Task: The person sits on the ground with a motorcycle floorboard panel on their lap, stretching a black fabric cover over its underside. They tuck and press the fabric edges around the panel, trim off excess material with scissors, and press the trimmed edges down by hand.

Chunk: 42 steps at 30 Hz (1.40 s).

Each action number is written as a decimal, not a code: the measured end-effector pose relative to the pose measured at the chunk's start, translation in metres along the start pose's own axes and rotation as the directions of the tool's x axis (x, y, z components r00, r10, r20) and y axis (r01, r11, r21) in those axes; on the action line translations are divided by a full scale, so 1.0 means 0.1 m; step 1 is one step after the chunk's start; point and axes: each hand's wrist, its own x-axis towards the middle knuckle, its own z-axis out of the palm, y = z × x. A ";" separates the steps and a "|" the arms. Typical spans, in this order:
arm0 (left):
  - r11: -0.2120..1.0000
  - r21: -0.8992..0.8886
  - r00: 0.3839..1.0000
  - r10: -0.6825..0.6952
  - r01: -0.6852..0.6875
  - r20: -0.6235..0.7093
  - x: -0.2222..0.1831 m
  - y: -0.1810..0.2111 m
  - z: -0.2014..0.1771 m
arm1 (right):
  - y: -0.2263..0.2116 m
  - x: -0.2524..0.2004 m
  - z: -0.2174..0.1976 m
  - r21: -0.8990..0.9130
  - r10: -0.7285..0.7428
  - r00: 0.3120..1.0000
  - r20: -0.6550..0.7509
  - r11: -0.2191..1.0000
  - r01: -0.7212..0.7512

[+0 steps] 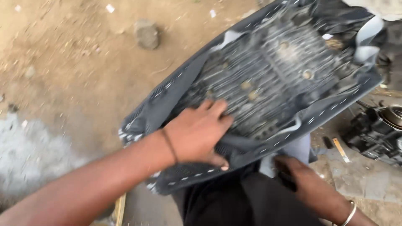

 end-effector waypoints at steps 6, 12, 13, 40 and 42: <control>0.997 0.075 1.000 -0.012 0.013 -0.016 0.21 0.08 0.03 | 0.30 -0.07 -0.03 -0.212 0.119 0.992 -0.045 0.969 -0.126; 0.997 0.022 0.994 0.077 -0.079 0.072 0.28 0.19 0.12 | 0.17 -0.28 -0.11 -0.030 0.161 0.987 -0.013 0.986 -0.162; 0.991 -0.010 0.989 0.134 -0.133 0.061 0.29 0.19 0.18 | 0.06 -0.31 -0.16 0.013 0.255 0.967 0.021 0.967 -0.256; 0.872 -0.417 0.857 0.004 -0.255 -0.515 0.43 0.04 1.01 | -1.24 0.36 -0.48 -0.391 0.417 0.887 0.197 0.863 -0.319; 0.858 -0.432 0.848 0.007 -0.278 -0.531 0.40 0.05 1.08 | -1.41 0.39 -0.47 -0.421 0.445 0.879 0.168 0.839 -0.345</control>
